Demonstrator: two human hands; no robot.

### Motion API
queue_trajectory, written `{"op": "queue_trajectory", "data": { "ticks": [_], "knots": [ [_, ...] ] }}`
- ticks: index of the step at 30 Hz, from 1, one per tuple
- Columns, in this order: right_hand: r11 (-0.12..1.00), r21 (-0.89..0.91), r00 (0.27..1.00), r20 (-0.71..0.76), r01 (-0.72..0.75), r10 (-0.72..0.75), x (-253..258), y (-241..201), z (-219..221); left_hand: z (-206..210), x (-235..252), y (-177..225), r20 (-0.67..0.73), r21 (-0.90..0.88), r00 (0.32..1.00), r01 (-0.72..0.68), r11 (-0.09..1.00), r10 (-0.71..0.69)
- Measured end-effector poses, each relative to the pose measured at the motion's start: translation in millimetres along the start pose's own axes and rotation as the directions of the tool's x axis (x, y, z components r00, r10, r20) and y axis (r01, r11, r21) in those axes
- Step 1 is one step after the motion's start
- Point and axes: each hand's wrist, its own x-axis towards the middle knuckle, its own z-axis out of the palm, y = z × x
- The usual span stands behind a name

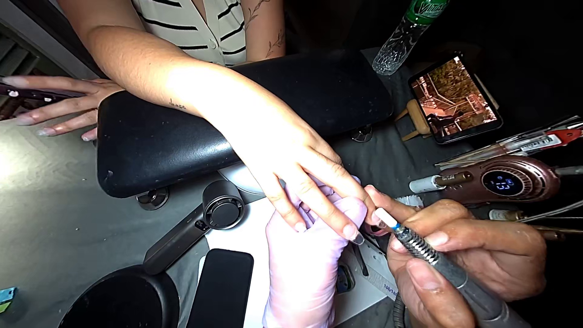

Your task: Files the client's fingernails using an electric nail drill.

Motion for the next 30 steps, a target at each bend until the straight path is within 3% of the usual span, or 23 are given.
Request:
{"op": "queue_trajectory", "data": {
  "ticks": [6,12,19,30],
  "knots": [
    [1.000,0.003,0.999,0.043,-0.016,0.016,-2.0,-1.3,-4.3,0.3,-0.2,-0.5,-0.021,0.026,1.000,0.005,1.000,-0.004],
    [0.998,0.062,0.999,-0.044,0.015,-0.012,-3.3,0.7,2.0,0.6,-1.9,-1.9,0.001,-0.015,1.000,0.021,1.000,-0.021],
    [0.998,-0.050,0.998,-0.030,0.044,-0.046,-3.6,2.0,1.0,2.4,-2.3,-3.8,-0.013,-0.015,1.000,-0.002,1.000,0.002],
    [0.999,-0.035,1.000,0.005,0.025,-0.025,-4.2,-1.3,-0.2,1.3,-3.4,-3.6,-0.017,0.006,1.000,0.009,1.000,-0.008]
  ]
}}
